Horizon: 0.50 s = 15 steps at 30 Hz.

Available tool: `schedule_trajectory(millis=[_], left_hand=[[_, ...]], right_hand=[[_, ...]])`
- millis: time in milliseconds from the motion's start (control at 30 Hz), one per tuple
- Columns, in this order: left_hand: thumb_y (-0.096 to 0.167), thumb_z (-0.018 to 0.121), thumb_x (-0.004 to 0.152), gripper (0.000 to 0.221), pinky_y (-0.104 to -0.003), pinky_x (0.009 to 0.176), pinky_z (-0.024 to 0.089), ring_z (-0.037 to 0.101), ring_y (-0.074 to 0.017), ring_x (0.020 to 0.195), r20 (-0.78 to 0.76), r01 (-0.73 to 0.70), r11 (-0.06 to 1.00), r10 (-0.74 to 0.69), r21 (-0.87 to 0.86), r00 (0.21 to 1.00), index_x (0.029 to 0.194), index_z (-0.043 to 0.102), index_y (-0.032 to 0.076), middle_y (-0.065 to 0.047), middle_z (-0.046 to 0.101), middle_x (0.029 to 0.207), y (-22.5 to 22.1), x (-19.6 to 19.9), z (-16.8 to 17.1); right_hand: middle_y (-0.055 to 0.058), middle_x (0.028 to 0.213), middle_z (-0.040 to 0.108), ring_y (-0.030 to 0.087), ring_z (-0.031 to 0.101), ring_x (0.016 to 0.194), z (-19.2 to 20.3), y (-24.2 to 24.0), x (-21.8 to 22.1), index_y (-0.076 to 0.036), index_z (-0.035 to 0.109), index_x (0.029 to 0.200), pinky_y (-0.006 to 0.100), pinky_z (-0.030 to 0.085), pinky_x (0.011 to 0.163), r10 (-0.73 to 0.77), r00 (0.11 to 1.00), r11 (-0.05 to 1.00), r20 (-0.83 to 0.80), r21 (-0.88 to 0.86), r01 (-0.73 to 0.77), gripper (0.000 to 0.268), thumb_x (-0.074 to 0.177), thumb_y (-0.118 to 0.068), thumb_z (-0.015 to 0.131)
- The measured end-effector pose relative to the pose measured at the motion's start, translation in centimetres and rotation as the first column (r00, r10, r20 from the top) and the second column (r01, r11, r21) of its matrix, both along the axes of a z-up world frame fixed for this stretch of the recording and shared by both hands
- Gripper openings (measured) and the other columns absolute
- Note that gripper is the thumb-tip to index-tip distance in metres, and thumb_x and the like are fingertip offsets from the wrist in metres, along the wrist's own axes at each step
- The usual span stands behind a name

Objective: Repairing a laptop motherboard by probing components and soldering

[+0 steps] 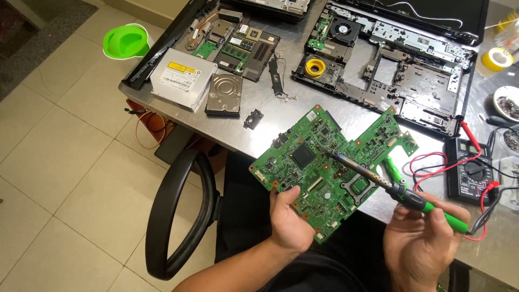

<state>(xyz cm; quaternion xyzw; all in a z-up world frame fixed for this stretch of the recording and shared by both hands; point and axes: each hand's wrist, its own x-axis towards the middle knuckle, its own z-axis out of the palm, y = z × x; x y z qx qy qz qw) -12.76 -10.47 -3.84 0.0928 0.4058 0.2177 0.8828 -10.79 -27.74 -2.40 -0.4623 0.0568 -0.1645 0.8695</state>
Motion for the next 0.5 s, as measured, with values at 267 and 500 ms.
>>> schedule_trajectory(millis=[267, 500], left_hand=[[0.007, 0.065, 0.071, 0.029, -0.041, 0.092, 0.045, 0.059, -0.0287, 0.097, -0.085, -0.020, 0.991, 0.031, 0.133, 0.996, 0.099, 0.067, 0.004, -0.008, 0.064, 0.097, -0.3, 0.0, -1.8], [0.012, 0.069, 0.070, 0.020, -0.038, 0.096, 0.039, 0.055, -0.0235, 0.096, -0.161, 0.002, 0.979, 0.031, 0.203, 0.987, 0.088, 0.065, 0.007, -0.002, 0.059, 0.091, -0.1, 0.0, -2.6]], right_hand=[[0.004, 0.108, 0.070, 0.016, 0.066, 0.085, -0.1, 0.0, -0.3, -0.021, 0.061, 0.108, 0.022, 0.058, 0.072, -0.017, 1.000, 1.000, -0.004, -0.002, 0.017, 0.012, 0.098, -0.021, 0.067], [0.007, 0.107, 0.070, 0.017, 0.066, 0.085, 0.0, -0.3, -0.4, -0.020, 0.060, 0.108, 0.022, 0.056, 0.070, -0.010, 1.000, 1.000, 0.018, -0.005, 0.010, 0.010, 0.100, -0.020, 0.067]])
